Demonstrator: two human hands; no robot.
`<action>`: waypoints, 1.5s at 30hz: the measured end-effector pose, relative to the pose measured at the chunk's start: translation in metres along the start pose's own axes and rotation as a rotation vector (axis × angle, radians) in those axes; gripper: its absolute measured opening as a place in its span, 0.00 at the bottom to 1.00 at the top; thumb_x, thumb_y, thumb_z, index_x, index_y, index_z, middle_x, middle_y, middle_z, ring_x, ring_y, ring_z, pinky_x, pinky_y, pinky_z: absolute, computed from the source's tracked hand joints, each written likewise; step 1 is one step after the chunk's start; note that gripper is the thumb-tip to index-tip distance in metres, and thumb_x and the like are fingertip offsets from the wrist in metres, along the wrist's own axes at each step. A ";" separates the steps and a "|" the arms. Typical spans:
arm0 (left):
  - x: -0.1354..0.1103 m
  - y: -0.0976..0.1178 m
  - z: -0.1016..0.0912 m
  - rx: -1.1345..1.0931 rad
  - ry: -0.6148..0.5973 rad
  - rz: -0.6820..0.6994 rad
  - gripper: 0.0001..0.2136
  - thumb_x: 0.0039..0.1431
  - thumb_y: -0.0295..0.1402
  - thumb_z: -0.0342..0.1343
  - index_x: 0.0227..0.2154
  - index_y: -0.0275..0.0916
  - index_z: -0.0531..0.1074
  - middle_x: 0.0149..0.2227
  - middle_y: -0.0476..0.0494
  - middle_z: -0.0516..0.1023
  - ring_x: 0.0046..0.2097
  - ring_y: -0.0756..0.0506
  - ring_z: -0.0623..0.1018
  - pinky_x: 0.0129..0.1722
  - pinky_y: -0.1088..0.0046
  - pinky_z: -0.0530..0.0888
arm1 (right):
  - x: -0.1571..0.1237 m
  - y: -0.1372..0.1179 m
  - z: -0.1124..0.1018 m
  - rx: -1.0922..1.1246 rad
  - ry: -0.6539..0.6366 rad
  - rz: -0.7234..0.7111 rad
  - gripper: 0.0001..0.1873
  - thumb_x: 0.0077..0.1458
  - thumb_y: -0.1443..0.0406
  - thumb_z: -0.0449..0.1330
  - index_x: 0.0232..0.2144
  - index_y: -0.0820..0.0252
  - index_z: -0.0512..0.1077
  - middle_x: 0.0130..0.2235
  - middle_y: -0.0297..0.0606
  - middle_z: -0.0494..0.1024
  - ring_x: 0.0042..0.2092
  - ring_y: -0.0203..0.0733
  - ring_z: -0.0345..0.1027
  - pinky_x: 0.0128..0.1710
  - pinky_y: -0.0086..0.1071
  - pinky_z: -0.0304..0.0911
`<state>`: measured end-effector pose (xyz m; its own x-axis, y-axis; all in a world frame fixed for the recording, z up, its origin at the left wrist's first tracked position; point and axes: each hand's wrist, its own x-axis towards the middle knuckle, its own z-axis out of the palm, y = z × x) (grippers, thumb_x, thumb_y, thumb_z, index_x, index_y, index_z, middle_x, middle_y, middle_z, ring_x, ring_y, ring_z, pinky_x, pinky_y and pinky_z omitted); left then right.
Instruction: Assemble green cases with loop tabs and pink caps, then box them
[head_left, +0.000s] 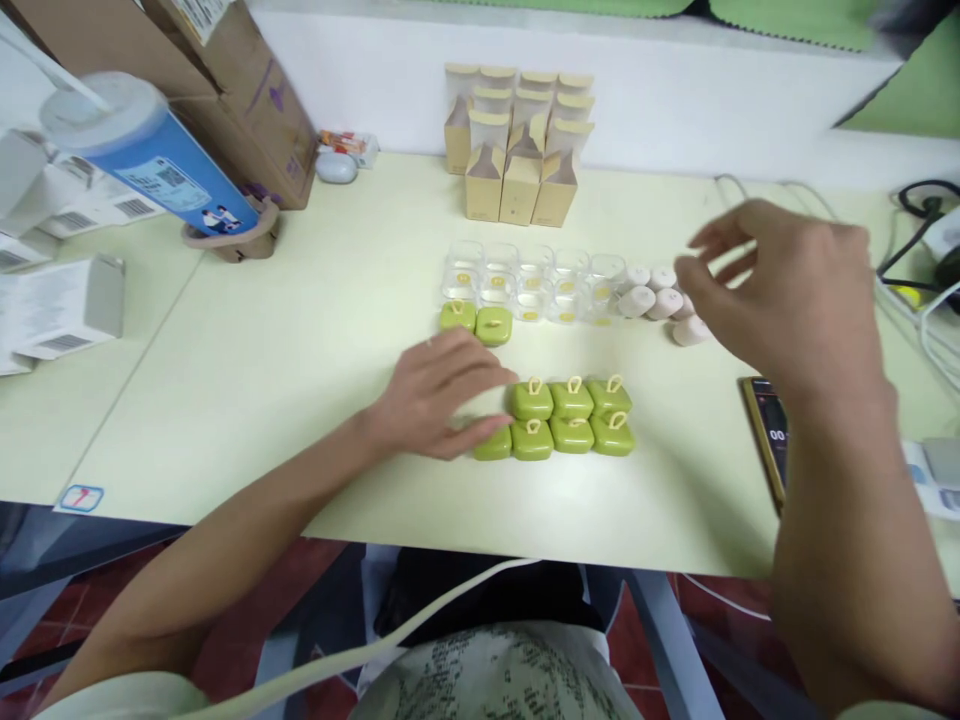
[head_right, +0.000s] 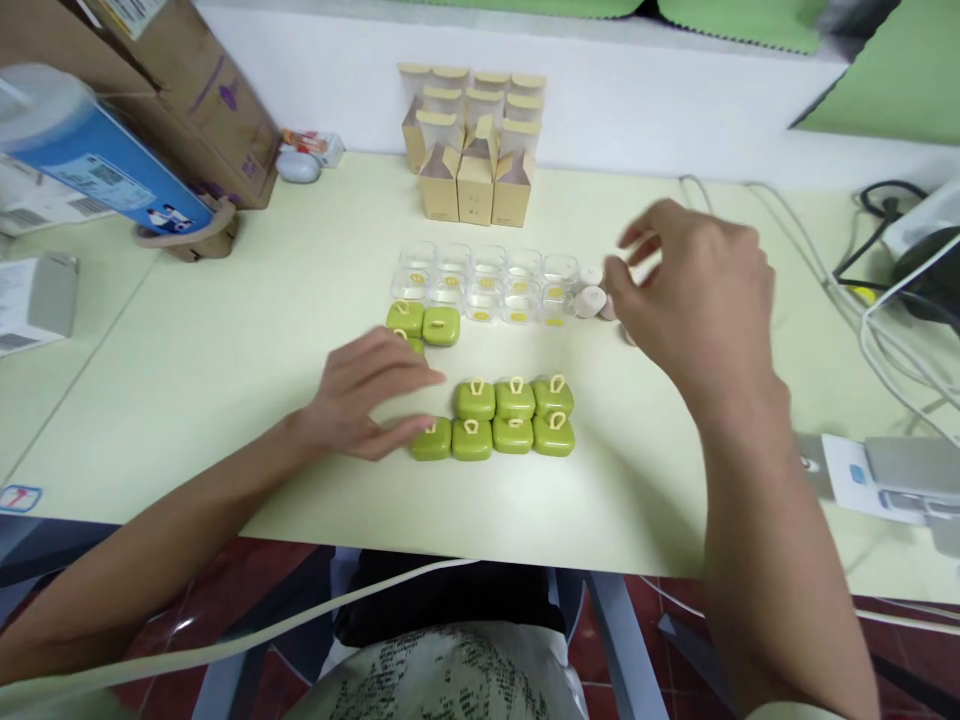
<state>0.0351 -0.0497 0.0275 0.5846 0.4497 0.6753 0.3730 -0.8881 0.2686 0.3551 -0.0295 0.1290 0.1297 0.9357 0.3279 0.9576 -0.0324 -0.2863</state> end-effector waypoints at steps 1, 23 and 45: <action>0.000 0.003 0.002 0.010 -0.078 0.021 0.10 0.67 0.45 0.65 0.46 0.51 0.80 0.42 0.46 0.86 0.43 0.40 0.83 0.43 0.57 0.80 | -0.003 0.013 0.003 -0.072 -0.018 0.100 0.10 0.57 0.66 0.71 0.42 0.53 0.80 0.39 0.44 0.86 0.39 0.52 0.78 0.48 0.53 0.71; 0.003 -0.014 0.018 0.345 -0.022 -0.114 0.07 0.72 0.31 0.63 0.35 0.48 0.80 0.41 0.46 0.86 0.47 0.38 0.78 0.40 0.59 0.67 | -0.043 0.032 0.061 0.351 0.184 -0.245 0.10 0.69 0.61 0.55 0.40 0.50 0.77 0.42 0.46 0.81 0.38 0.51 0.72 0.40 0.47 0.68; -0.005 -0.048 0.002 -0.182 0.232 -0.827 0.13 0.65 0.43 0.68 0.47 0.43 0.84 0.49 0.43 0.83 0.41 0.48 0.83 0.36 0.75 0.80 | -0.026 -0.078 0.084 -0.039 -0.410 -0.662 0.21 0.74 0.68 0.52 0.65 0.59 0.73 0.63 0.53 0.78 0.47 0.53 0.78 0.33 0.40 0.57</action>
<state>0.0162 -0.0094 0.0096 0.0092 0.9430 0.3326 0.4801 -0.2960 0.8258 0.2553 -0.0217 0.0674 -0.5702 0.8194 0.0586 0.8118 0.5729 -0.1127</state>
